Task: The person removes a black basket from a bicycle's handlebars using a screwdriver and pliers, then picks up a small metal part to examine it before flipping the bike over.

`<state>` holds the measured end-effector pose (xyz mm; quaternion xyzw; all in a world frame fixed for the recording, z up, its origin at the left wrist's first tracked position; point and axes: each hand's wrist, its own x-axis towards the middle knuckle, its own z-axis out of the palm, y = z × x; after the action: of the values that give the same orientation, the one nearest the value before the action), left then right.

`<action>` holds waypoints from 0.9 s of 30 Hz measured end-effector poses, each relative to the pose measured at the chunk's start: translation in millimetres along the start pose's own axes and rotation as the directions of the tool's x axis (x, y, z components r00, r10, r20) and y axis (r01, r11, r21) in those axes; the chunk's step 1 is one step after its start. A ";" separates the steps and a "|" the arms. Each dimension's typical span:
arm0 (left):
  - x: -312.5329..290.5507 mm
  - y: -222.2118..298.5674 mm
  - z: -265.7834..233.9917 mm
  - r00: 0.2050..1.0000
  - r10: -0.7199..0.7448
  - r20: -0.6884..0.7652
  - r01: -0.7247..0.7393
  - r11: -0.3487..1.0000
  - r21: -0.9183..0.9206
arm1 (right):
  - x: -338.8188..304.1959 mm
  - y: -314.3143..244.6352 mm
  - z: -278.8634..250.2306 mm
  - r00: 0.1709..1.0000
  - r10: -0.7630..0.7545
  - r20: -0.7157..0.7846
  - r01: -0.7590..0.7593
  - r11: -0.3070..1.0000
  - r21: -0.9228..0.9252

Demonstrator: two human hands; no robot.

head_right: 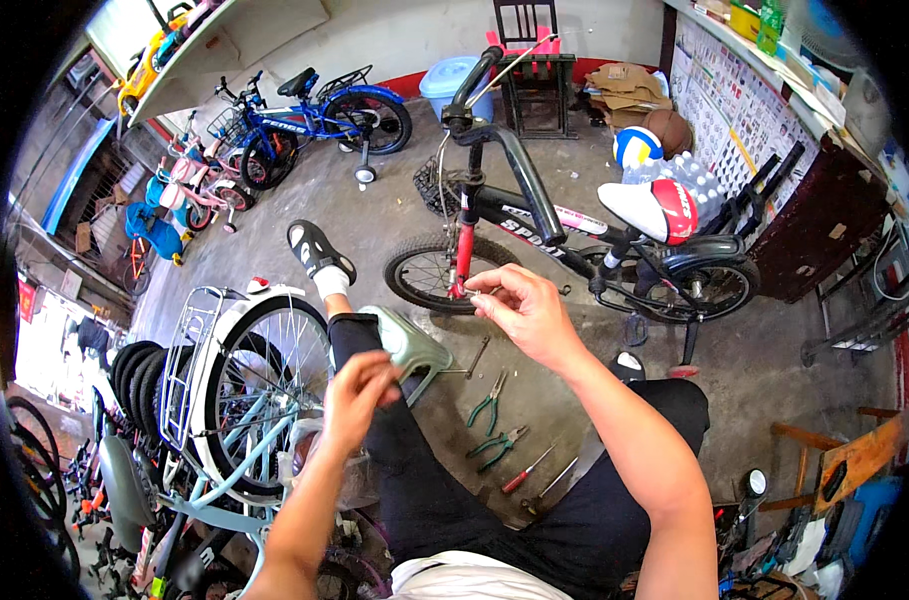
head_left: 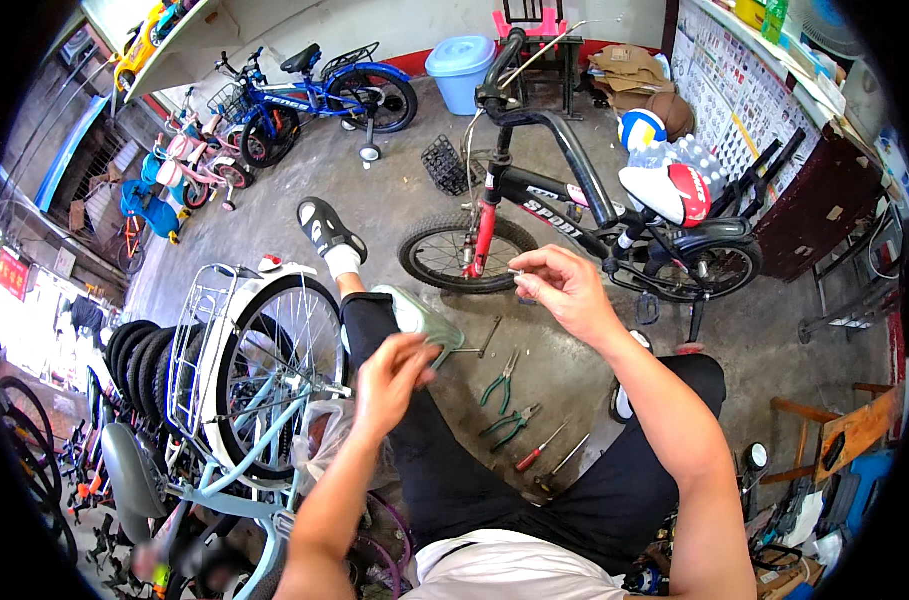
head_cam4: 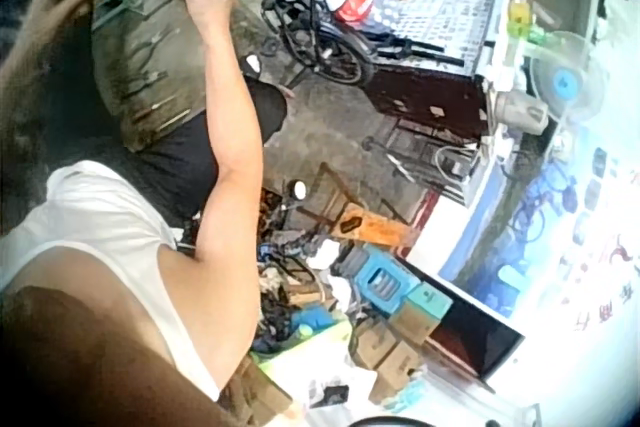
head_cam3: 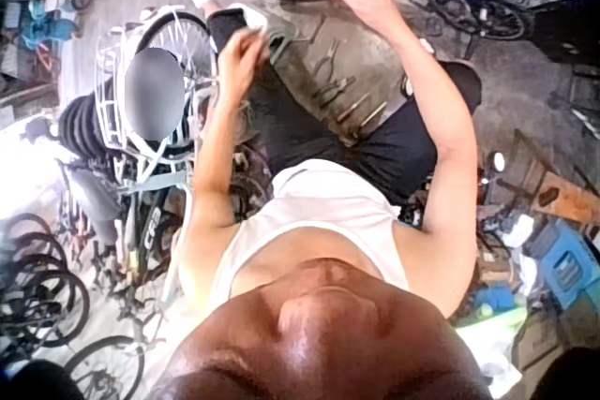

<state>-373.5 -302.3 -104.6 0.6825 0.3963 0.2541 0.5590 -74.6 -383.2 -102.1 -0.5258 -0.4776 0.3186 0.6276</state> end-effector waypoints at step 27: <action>88.4 7.3 132.2 0.989 0.085 0.121 0.035 0.661 -0.749 | -13.3 -3.5 -2.9 0.938 -0.342 -0.065 0.275 0.843 -0.461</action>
<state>-217.9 -304.1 -138.5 0.4143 0.2053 0.3519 0.8139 -76.8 -397.1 -102.3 -0.5931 -0.5692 0.0565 0.5666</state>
